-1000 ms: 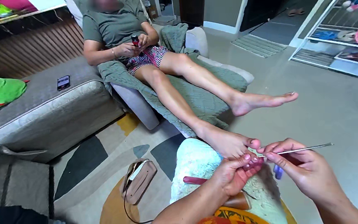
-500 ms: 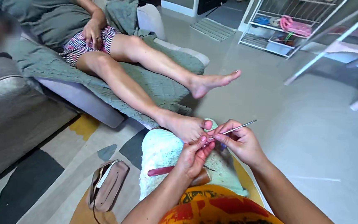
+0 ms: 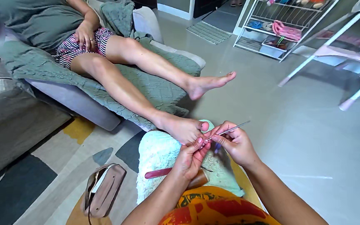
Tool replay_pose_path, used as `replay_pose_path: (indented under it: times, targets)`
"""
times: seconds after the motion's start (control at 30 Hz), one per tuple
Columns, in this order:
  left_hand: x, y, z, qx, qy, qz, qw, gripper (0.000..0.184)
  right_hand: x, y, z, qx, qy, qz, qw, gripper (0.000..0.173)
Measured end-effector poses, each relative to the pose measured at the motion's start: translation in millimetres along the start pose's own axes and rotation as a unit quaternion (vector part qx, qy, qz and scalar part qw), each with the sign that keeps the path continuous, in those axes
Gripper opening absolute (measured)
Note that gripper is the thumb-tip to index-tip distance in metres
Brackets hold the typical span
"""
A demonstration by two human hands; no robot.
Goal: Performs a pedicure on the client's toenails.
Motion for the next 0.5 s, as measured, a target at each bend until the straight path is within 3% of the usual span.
replay_pose_path:
  times: [0.5]
  targets:
    - [0.9,0.3,-2.0,0.017,0.011,-0.003,1.0,0.007,2.5,6.3,-9.1,0.038,0.004,0.036,0.999,0.01]
Point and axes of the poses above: each hand's wrist, its own z-axis towards the middle knuckle, its own y-axis out of the palm, x = y × z, the point moved 3 cm from there along z, towards the middle knuckle, and after that the axes turned 14 degrees about -z, right-handed, at the moved point
